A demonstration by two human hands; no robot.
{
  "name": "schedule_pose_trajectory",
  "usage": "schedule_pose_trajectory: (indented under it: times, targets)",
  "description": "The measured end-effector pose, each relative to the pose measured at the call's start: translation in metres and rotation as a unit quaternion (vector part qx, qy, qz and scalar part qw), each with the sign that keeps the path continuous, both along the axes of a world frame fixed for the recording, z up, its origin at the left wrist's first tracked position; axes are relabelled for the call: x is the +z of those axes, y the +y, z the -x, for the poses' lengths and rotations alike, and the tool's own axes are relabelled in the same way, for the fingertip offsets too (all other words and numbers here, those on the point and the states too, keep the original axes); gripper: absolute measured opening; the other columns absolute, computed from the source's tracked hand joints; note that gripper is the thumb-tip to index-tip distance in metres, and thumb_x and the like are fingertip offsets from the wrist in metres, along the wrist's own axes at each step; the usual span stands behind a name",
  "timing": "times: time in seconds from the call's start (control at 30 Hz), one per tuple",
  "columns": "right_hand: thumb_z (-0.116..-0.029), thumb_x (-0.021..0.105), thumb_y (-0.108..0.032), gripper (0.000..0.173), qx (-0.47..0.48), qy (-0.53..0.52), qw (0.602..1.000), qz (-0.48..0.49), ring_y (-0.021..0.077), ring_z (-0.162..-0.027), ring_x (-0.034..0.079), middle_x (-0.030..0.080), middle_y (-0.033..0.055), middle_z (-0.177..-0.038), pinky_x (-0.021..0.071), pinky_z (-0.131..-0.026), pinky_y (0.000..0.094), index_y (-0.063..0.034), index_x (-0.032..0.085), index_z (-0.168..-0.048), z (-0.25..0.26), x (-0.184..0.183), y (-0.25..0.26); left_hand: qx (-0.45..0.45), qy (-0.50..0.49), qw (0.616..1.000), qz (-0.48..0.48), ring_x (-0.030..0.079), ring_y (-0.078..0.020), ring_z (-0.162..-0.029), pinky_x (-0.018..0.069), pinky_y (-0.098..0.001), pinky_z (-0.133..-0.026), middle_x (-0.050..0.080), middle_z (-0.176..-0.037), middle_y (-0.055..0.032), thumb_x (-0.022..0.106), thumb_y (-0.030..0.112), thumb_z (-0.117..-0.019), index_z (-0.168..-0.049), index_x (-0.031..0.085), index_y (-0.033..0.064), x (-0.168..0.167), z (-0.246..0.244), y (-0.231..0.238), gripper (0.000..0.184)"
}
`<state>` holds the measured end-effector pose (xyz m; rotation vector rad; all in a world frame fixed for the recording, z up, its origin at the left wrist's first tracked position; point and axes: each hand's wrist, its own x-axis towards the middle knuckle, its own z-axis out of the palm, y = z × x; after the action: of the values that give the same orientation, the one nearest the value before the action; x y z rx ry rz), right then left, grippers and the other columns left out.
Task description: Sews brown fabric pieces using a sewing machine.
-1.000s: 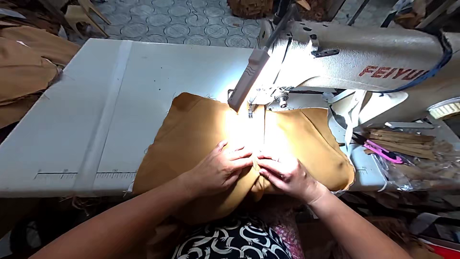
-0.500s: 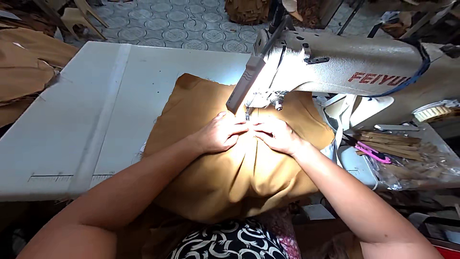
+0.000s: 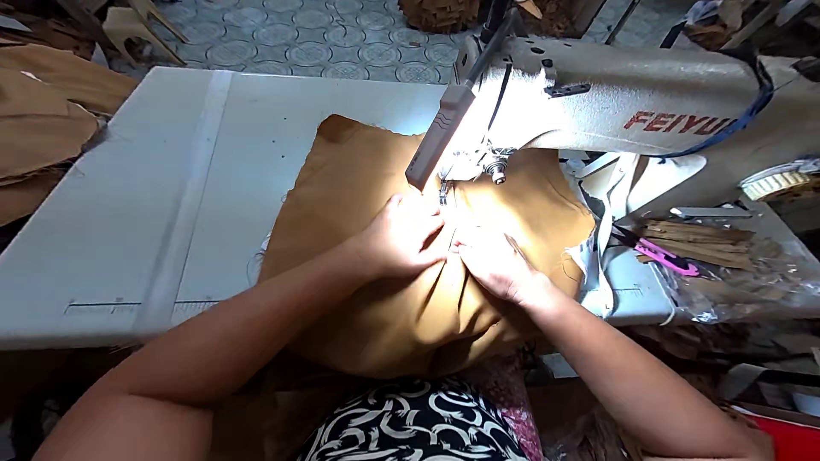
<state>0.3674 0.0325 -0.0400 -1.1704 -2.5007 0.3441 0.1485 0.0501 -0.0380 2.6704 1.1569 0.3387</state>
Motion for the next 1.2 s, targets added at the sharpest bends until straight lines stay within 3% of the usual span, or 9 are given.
schedule_pose_trajectory:
  times: [0.13,0.23,0.33,0.43,0.57,0.7,0.9,1.0,1.2]
  targets:
    - [-0.1045,0.051,-0.017,0.026,-0.084,0.011,0.996,0.021,0.0374,-0.085,0.070,0.069,0.0190,-0.088,0.0547,-0.072,0.0568,-0.0007,0.071,-0.102,0.009,0.002,-0.001,0.046,0.018,0.999,-0.016,0.044,-0.0346,-0.146,0.0287,-0.0652,-0.116,0.048,-0.156,-0.0196,0.041,0.063,-0.0998,-0.149,0.050,-0.0017,-0.014,-0.012,-0.043,0.081]
    - [-0.1035,0.055,-0.012,0.019,-0.103,0.001,0.994,0.035,0.0400,-0.086,0.068,0.067,0.0216,-0.090,0.0534,-0.072,0.0580,0.0002,0.070,-0.104,0.013,0.011,-0.005,0.058,-0.103,0.988,-0.097,0.063,-0.0331,-0.128,0.0422,-0.0615,-0.108,0.068,-0.134,-0.0165,0.044,0.024,-0.1051,-0.130,0.069,0.0003,-0.031,-0.009,-0.038,0.042]
    - [-0.1050,0.054,-0.013,0.023,-0.124,0.007,0.991,0.051,0.0420,-0.090,0.068,0.068,0.0240,-0.095,0.0537,-0.076,0.0596,0.0025,0.069,-0.114,0.014,0.016,-0.009,0.075,-0.187,0.976,-0.079,0.070,-0.0311,-0.106,0.0480,-0.0522,-0.100,0.074,-0.106,-0.0172,0.042,0.016,-0.1057,-0.108,0.074,-0.0033,-0.023,-0.005,-0.036,0.037]
    - [-0.1087,0.049,-0.026,0.034,-0.162,0.007,0.982,0.096,0.0423,-0.092,0.069,0.068,0.0235,-0.093,0.0523,-0.077,0.0614,0.0012,0.070,-0.107,0.021,0.019,-0.007,0.057,-0.151,0.986,-0.026,0.060,-0.0308,-0.131,0.0373,-0.0602,-0.113,0.068,-0.133,-0.0152,0.036,0.029,-0.1071,-0.118,0.075,0.0009,-0.019,0.001,-0.040,0.049]
    - [-0.1052,0.054,-0.031,0.035,-0.168,-0.032,0.984,0.049,0.0385,-0.079,0.068,0.066,0.0183,-0.080,0.0507,-0.063,0.0569,-0.0022,0.068,-0.091,0.031,0.015,-0.007,0.044,-0.098,0.993,-0.043,0.058,-0.0308,-0.134,0.0346,-0.0622,-0.115,0.065,-0.138,-0.0141,0.043,0.035,-0.1053,-0.127,0.070,0.0027,-0.026,0.007,-0.039,0.048]
    - [-0.1013,0.057,-0.021,0.025,-0.192,-0.028,0.981,0.008,0.0390,-0.082,0.069,0.068,0.0196,-0.087,0.0523,-0.064,0.0561,-0.0005,0.071,-0.097,0.037,0.005,-0.016,0.038,-0.047,0.998,-0.031,0.045,-0.0274,-0.146,0.0264,-0.0646,-0.119,0.054,-0.152,-0.0098,0.038,0.042,-0.1056,-0.144,0.060,0.0102,-0.028,0.015,-0.038,0.054]
    - [-0.0967,0.058,-0.010,0.025,-0.151,-0.035,0.981,-0.116,0.0382,-0.086,0.072,0.071,0.0210,-0.099,0.0570,-0.065,0.0519,0.0038,0.073,-0.111,0.038,-0.016,-0.026,0.024,-0.043,0.998,-0.034,0.044,-0.0279,-0.147,0.0242,-0.0695,-0.117,0.054,-0.153,-0.0077,0.038,0.041,-0.1047,-0.145,0.059,0.0120,-0.026,0.018,-0.037,0.054]
    - [-0.0978,0.057,-0.010,0.032,-0.139,-0.067,0.983,-0.096,0.0404,-0.101,0.071,0.071,0.0229,-0.120,0.0571,-0.076,0.0547,0.0025,0.070,-0.125,0.038,-0.014,-0.027,0.020,-0.040,0.998,-0.032,0.044,-0.0292,-0.147,0.0242,-0.0709,-0.115,0.054,-0.153,-0.0073,0.039,0.039,-0.1044,-0.145,0.060,0.0116,-0.024,0.018,-0.038,0.053]
    - [-0.1007,0.055,-0.012,0.030,-0.136,-0.085,0.986,-0.043,0.0400,-0.101,0.069,0.070,0.0215,-0.115,0.0549,-0.074,0.0558,-0.0010,0.071,-0.122,0.037,-0.004,-0.016,0.014,-0.044,0.998,-0.030,0.044,-0.0295,-0.147,0.0241,-0.0711,-0.116,0.054,-0.153,-0.0067,0.037,0.040,-0.1051,-0.146,0.059,0.0126,-0.025,0.019,-0.025,0.054]
